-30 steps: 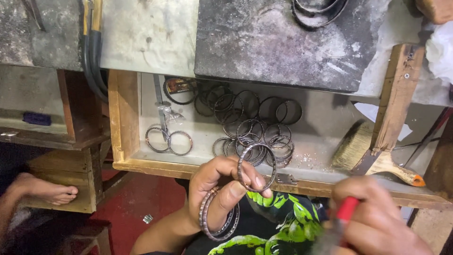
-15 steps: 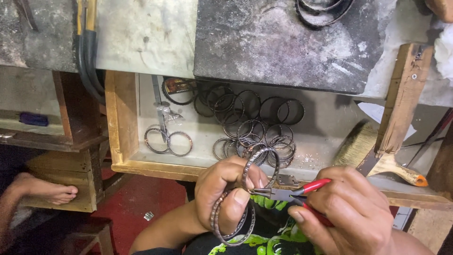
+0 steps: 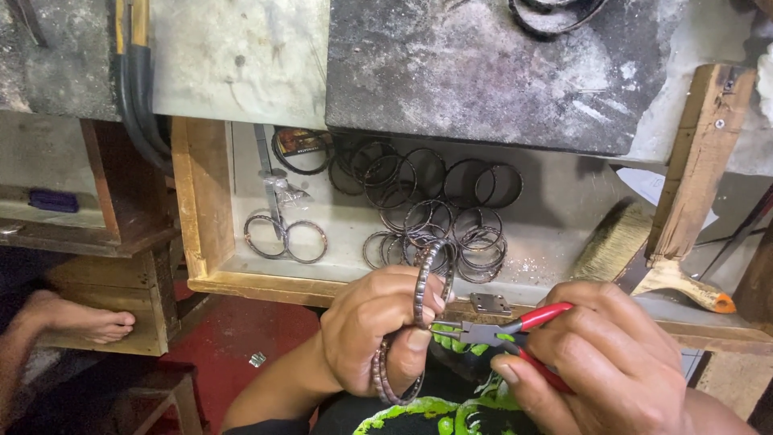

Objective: The person uses pliers to adjust and close the ends of metal bangles. They repeatedly pick up bangles from a drawer, manipulate the ends with the pliers, and place them back into the drawer.

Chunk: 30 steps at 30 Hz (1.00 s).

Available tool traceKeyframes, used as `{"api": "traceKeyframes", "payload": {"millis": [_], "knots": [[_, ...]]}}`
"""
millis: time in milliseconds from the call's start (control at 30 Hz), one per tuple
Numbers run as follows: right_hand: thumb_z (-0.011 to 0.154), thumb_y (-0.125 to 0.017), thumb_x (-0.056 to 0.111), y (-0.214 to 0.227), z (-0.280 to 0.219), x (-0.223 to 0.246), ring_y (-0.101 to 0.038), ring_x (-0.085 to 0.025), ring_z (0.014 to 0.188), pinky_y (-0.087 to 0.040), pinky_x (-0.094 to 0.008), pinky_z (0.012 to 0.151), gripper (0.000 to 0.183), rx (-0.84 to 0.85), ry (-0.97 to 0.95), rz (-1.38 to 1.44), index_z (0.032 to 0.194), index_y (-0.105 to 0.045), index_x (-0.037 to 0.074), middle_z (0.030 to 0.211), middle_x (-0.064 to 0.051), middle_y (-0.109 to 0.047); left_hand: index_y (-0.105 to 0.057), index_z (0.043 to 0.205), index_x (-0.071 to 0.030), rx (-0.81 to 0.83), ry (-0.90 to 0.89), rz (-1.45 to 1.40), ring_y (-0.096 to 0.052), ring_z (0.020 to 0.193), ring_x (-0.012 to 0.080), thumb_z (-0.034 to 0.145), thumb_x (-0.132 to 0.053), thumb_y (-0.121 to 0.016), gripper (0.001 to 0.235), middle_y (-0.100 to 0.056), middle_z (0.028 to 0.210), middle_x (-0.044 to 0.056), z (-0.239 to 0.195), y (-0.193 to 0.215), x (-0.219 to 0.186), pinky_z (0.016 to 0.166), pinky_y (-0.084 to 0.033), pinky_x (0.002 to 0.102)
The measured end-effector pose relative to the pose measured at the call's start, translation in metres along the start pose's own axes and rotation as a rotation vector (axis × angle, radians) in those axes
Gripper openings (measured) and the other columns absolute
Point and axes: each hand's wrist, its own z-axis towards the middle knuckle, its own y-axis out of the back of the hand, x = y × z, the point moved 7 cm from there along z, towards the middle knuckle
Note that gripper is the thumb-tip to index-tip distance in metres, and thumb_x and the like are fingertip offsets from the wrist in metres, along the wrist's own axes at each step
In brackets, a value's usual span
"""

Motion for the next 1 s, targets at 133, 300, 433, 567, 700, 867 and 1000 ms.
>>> {"api": "traceKeyframes", "payload": {"millis": [133,300,433,567,700,867,1000], "knots": [[0.085,-0.067,0.025,0.003,0.001,0.003,-0.057,-0.028,0.064,-0.050,-0.032,0.064,0.026,0.000,0.034,-0.039,0.068,-0.059,0.006,0.062,-0.005,-0.058,-0.054,0.095,0.004,0.006,-0.049,0.034,-0.074,0.082,0.0320,0.103,-0.011,-0.048,0.018,-0.066,0.091,0.021,0.000,-0.001,-0.002,0.082,-0.071,0.045],[0.087,-0.066,0.024,0.004,0.003,0.006,-0.057,-0.028,0.063,-0.048,-0.031,0.063,0.028,0.019,0.075,-0.104,0.067,-0.058,0.008,0.063,-0.004,-0.058,-0.055,0.099,0.004,-0.008,-0.060,0.082,-0.076,0.086,0.0328,0.104,-0.011,-0.049,0.017,-0.068,0.093,0.020,0.000,-0.001,-0.004,0.080,-0.071,0.044],[0.089,-0.068,0.022,0.004,0.003,0.005,-0.052,-0.027,0.060,-0.044,-0.031,0.057,0.029,0.063,0.143,-0.123,0.066,-0.055,0.009,0.063,-0.003,-0.055,-0.056,0.098,0.005,0.016,-0.042,0.123,-0.075,0.083,0.0329,0.102,-0.011,-0.048,0.018,-0.069,0.090,0.019,0.003,-0.001,-0.005,0.078,-0.070,0.043],[0.089,-0.066,0.020,0.006,0.010,0.005,-0.048,-0.025,0.056,-0.042,-0.030,0.055,0.029,0.089,0.161,-0.075,0.065,-0.055,0.009,0.062,-0.003,-0.055,-0.058,0.096,0.004,-0.032,-0.053,0.114,-0.076,0.079,0.0309,0.103,-0.013,-0.048,0.021,-0.070,0.087,0.018,0.000,-0.002,-0.002,0.073,-0.072,0.040],[0.088,-0.069,0.018,0.006,0.013,0.004,-0.042,-0.023,0.052,-0.037,-0.030,0.050,0.032,0.125,0.160,-0.025,0.063,-0.052,0.008,0.059,-0.003,-0.051,-0.058,0.099,0.004,0.006,0.021,0.093,-0.075,0.081,0.0304,0.103,-0.013,-0.047,0.020,-0.070,0.091,0.017,0.002,-0.002,0.000,0.075,-0.069,0.040],[0.088,-0.070,0.024,0.004,0.004,-0.005,-0.052,-0.028,0.060,-0.044,-0.034,0.058,0.028,0.129,0.137,-0.026,0.071,-0.058,0.005,0.064,-0.007,-0.058,-0.059,0.099,0.003,-0.015,0.043,0.064,-0.076,0.080,0.0296,0.105,-0.015,-0.047,0.022,-0.071,0.090,0.018,-0.001,-0.002,0.002,0.074,-0.071,0.038],[0.087,-0.067,0.029,0.007,0.005,-0.013,-0.062,-0.032,0.073,-0.043,-0.037,0.067,0.026,0.105,0.083,-0.065,0.072,-0.061,0.008,0.067,-0.003,-0.060,-0.059,0.101,0.001,0.030,0.245,-0.158,-0.075,0.083,0.0274,0.104,-0.016,-0.048,0.021,-0.069,0.093,0.015,0.004,-0.001,0.009,0.076,-0.066,0.036]]}}
